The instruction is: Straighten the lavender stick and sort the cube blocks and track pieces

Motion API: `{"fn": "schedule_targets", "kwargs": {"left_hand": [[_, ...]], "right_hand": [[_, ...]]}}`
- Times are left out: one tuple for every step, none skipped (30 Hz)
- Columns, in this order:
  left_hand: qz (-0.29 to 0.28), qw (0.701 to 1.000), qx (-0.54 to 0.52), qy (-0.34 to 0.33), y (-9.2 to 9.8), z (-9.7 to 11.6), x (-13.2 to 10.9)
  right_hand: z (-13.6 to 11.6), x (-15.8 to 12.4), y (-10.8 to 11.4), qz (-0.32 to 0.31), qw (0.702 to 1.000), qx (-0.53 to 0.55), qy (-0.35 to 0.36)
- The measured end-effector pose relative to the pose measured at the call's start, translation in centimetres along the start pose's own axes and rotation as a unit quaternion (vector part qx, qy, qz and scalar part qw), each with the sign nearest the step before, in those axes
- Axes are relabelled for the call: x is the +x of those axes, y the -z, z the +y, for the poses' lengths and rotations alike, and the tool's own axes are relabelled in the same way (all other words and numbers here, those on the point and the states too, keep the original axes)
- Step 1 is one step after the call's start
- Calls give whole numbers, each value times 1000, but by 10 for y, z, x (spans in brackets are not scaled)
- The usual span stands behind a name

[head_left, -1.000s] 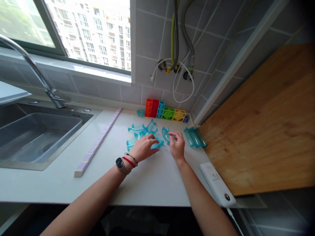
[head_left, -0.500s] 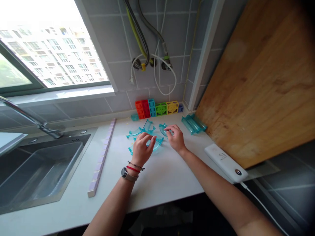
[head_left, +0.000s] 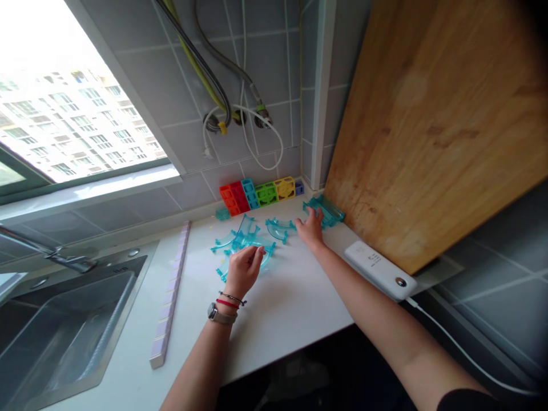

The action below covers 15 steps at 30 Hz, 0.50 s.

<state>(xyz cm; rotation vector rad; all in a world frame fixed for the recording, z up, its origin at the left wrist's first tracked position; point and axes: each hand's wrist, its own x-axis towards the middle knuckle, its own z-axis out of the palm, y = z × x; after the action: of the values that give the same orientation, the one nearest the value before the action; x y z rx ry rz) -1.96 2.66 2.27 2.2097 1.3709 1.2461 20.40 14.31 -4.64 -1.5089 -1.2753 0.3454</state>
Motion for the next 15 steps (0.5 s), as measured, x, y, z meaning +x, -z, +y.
{"fn": "schedule_targets", "kwargs": {"left_hand": [[1,1000,-2,2,0,0,0],[2,1000,-4,4,0,-1,0],[3,1000,-6,6,0,-1,0],[3,1000,-8,7,1,-1,0],[3,1000,-9,8,1,-2,0],[2,1000,-10,8,1,-2,0],[2,1000,-10,9,2,-2,0],[1,1000,-11,10,2,-2,0],[0,1000,-11,10,3,-2,0],[-2,1000,-11,10,4,-2,1],[-4,1000,-10,10,4,-2,1],[-7,1000,-8,11,4,-1,1],[-10,1000,-8,16,4,-1,1],[-12,1000,-11,25,3,-1,1],[-13,999,-22,39,2,0,1]], "right_hand": [[2,2,1,4,1000,4,-10],[3,5,2,9,1000,9,-20],[3,7,3,12,999,13,-27],[3,8,3,11,999,15,-26],[2,9,4,11,999,19,-24],[0,9,4,11,999,23,-21],[-2,9,4,11,999,27,-16],[-5,8,4,11,999,31,-9],[-8,7,5,10,999,35,-2],[-13,5,6,9,999,40,10],[-18,2,7,8,999,46,27],[-24,-2,9,9,997,54,50],[-30,-6,12,11,995,64,77],[-38,-11,16,11,992,76,105],[-46,-16,19,8,987,91,130]]}}
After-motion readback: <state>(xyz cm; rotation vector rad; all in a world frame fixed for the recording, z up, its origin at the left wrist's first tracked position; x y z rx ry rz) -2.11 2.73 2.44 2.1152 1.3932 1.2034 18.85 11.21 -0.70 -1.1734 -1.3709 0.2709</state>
